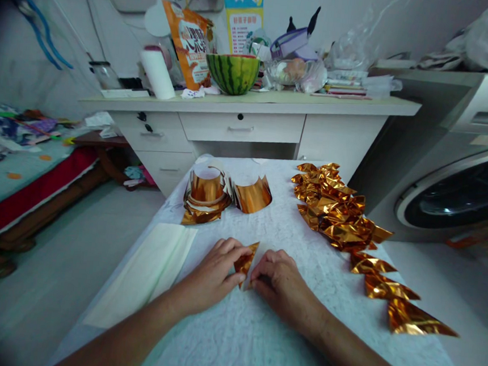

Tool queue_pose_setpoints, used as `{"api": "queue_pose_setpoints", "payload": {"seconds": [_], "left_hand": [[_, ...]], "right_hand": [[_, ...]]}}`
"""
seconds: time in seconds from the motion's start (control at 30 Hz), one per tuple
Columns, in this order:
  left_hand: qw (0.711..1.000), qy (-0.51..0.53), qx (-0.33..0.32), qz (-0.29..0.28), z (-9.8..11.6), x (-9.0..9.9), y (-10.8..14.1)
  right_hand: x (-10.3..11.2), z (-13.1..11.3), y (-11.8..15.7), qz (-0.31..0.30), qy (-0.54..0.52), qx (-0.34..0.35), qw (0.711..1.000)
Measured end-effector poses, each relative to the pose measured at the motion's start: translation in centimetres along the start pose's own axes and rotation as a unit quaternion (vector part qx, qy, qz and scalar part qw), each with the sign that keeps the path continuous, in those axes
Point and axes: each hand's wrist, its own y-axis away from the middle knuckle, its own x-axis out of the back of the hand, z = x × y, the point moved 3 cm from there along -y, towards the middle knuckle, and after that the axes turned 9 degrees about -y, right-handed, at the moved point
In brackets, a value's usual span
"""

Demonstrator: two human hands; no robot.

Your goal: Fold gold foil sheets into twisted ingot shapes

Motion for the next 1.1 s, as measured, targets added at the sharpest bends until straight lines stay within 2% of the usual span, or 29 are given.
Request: {"api": "queue_pose_setpoints", "payload": {"seconds": [0.1, 0.23, 0.8, 1.1], "left_hand": [[1.000, 0.001, 0.004, -0.014, 0.1, 0.1, 0.1], [0.999, 0.006, 0.014, -0.028, 0.1, 0.2, 0.2], [0.998, -0.001, 0.032, -0.056, 0.4, 0.3, 0.5], [0.998, 0.002, 0.033, -0.062, 0.2, 0.3, 0.5]], "right_hand": [[0.0, -0.2, -0.9, -0.009, 0.027, -0.037, 0.999], [0.0, -0.5, -1.4, -0.002, 0.038, -0.041, 0.998], [-1.2, -0.2, -0.7, 0.037, 0.089, -0.085, 0.992], [-1.5, 0.0, -0.7, 0.049, 0.098, -0.085, 0.990]]}}
